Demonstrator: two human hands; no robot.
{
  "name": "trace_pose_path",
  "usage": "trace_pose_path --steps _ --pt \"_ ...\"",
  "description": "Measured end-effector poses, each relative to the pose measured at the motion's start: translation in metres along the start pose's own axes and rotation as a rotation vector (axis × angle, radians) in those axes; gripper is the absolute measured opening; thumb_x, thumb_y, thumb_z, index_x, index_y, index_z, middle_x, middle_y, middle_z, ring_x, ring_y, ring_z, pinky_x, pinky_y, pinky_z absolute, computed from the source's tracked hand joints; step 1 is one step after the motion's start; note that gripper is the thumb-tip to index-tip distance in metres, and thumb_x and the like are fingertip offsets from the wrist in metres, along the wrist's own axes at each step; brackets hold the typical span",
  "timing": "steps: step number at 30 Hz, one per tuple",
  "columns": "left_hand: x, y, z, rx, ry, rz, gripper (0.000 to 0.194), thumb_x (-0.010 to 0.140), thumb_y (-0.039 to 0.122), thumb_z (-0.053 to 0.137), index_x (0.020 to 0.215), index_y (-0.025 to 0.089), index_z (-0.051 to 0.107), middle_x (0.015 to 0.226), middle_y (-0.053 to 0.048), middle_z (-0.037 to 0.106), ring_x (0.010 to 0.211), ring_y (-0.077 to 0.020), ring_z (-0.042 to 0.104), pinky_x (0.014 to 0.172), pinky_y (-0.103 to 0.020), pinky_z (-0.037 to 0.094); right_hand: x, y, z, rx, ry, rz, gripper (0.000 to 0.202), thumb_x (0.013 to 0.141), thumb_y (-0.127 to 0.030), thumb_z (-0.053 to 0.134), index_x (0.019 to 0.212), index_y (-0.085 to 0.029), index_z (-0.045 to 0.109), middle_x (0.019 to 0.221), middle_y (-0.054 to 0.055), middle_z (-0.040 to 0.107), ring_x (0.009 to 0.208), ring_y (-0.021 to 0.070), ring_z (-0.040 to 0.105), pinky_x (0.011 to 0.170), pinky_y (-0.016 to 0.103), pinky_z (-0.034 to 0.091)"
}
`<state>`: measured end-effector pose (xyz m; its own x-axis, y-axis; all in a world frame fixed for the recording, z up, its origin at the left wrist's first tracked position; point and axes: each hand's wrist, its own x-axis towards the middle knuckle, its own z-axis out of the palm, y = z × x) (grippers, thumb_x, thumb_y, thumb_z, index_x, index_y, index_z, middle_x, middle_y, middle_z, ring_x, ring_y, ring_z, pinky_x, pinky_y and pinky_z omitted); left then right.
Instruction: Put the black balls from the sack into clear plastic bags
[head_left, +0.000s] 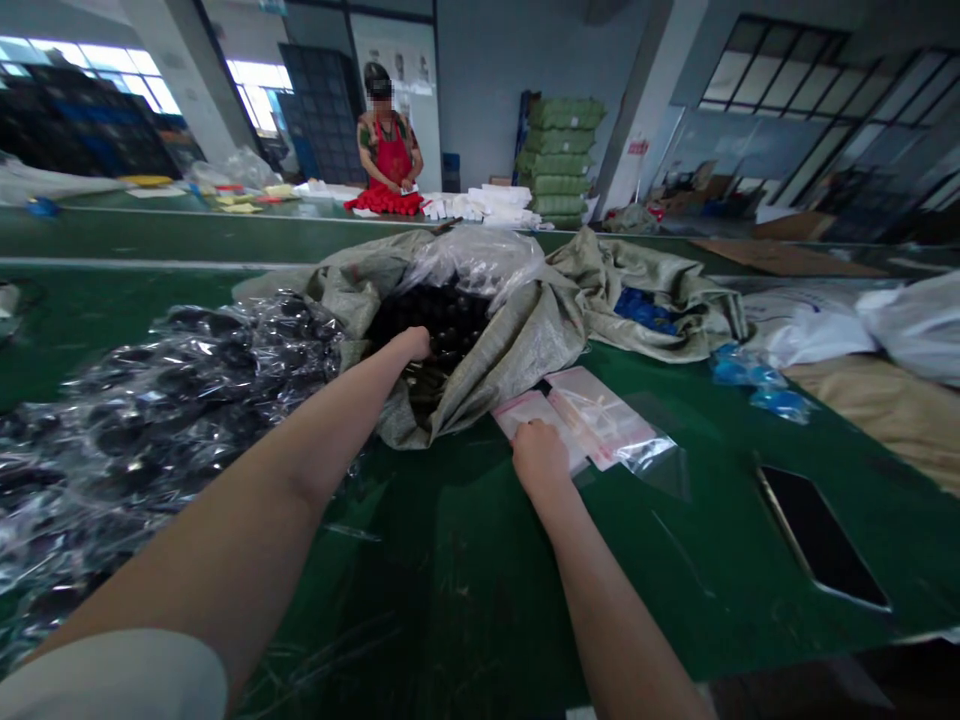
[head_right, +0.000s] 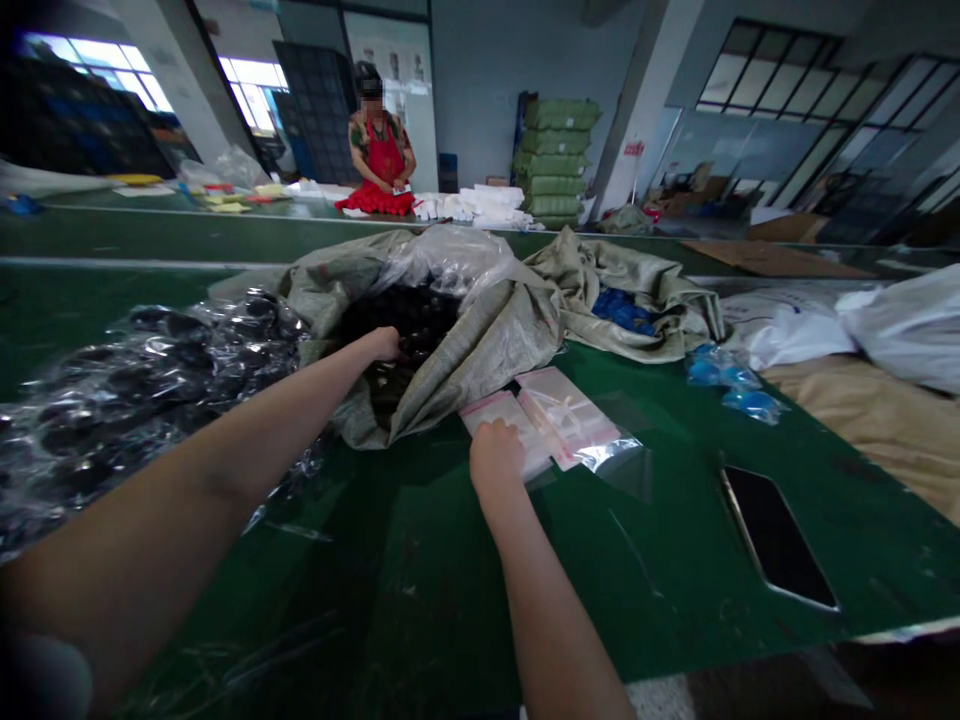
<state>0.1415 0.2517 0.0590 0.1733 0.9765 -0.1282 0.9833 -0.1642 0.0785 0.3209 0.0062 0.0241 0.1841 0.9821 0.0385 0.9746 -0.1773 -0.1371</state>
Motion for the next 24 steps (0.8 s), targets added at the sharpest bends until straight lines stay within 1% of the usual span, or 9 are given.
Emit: trace_pose_path --steps 2,5,7,8,11,14,18,21,24 --pt "-0.007 -0.002 -0.008 -0.009 0.060 -0.017 0.045 0.066 0.036 0.075 0.103 0.011 0.072 0.106 -0.023 0.068 0.098 -0.0356 0.066 0.078 -0.036 0.052 -0.001 -0.001 -0.001 -0.017 -0.003 -0.006 0.028 0.089 -0.010 0.044 0.097 -0.010 0.072 0.102 0.022 0.066 0.096 0.0323 0.063 0.069 0.036 0.049" --pt "-0.045 -0.003 -0.030 -0.095 0.311 0.034 0.043 0.076 0.041 0.066 0.108 0.011 0.069 0.110 -0.022 0.067 0.101 -0.0367 0.064 0.085 -0.043 0.049 -0.002 -0.001 -0.004 -0.025 -0.012 -0.005 0.035 0.088 -0.005 0.038 0.097 -0.010 0.072 0.099 0.022 0.068 0.094 0.0300 0.065 0.071 0.035 0.049" --pt "-0.088 -0.004 -0.037 -0.220 0.419 0.222 0.042 0.079 0.042 0.064 0.112 0.016 0.067 0.112 -0.015 0.067 0.102 -0.0315 0.063 0.091 -0.041 0.047 -0.002 -0.001 -0.004 -0.012 -0.018 -0.005 0.035 0.088 -0.004 0.037 0.096 -0.009 0.071 0.097 0.022 0.069 0.093 0.0301 0.066 0.071 0.035 0.049" --pt "-0.114 -0.006 -0.036 -0.300 0.400 0.332 0.043 0.079 0.043 0.065 0.113 0.018 0.067 0.112 -0.011 0.068 0.102 -0.0286 0.063 0.092 -0.038 0.047 -0.001 -0.001 -0.004 -0.004 -0.017 -0.003 0.035 0.087 -0.005 0.038 0.096 -0.008 0.071 0.096 0.022 0.069 0.092 0.0302 0.067 0.071 0.035 0.049" --pt "-0.186 -0.012 -0.007 -0.473 0.199 0.552 0.045 0.073 0.045 0.071 0.112 0.021 0.069 0.105 -0.008 0.071 0.095 -0.0259 0.065 0.090 -0.034 0.048 0.001 -0.001 -0.002 0.013 -0.003 0.021 0.032 0.087 -0.006 0.040 0.096 -0.009 0.070 0.094 0.022 0.070 0.091 0.0293 0.068 0.071 0.035 0.049" --pt "-0.229 -0.019 0.040 -0.447 0.083 0.561 0.042 0.076 0.038 0.069 0.116 0.024 0.068 0.115 -0.010 0.068 0.100 -0.0272 0.064 0.092 -0.035 0.047 0.004 0.000 0.001 0.021 0.022 0.037 0.025 0.088 -0.012 0.045 0.095 -0.011 0.070 0.097 0.021 0.070 0.092 0.0293 0.067 0.072 0.034 0.048" --pt "-0.239 -0.024 0.076 -0.364 0.075 0.421 0.046 0.079 0.035 0.065 0.123 0.023 0.063 0.125 -0.012 0.063 0.102 -0.0300 0.064 0.090 -0.038 0.047 0.006 0.003 -0.001 0.045 0.051 0.071 0.019 0.089 -0.025 0.055 0.094 -0.013 0.069 0.097 0.018 0.071 0.090 0.0288 0.067 0.071 0.034 0.047" --pt "-0.233 -0.022 0.070 -0.477 0.122 0.400 0.046 0.074 0.040 0.070 0.116 0.021 0.068 0.118 -0.012 0.067 0.101 -0.0290 0.065 0.086 -0.034 0.048 0.003 0.001 -0.007 0.061 0.139 0.086 0.020 0.090 -0.029 0.055 0.090 -0.015 0.069 0.090 0.017 0.072 0.085 0.0277 0.068 0.070 0.034 0.046" --pt "-0.227 -0.015 0.053 -0.708 0.126 0.390 0.039 0.077 0.050 0.065 0.100 0.020 0.075 0.101 -0.009 0.073 0.088 -0.0240 0.067 0.076 -0.029 0.049 -0.005 -0.008 -0.011 0.165 0.303 -0.018 0.019 0.090 -0.027 0.056 0.086 -0.014 0.069 0.084 0.014 0.072 0.078 0.0244 0.068 0.070 0.033 0.047"
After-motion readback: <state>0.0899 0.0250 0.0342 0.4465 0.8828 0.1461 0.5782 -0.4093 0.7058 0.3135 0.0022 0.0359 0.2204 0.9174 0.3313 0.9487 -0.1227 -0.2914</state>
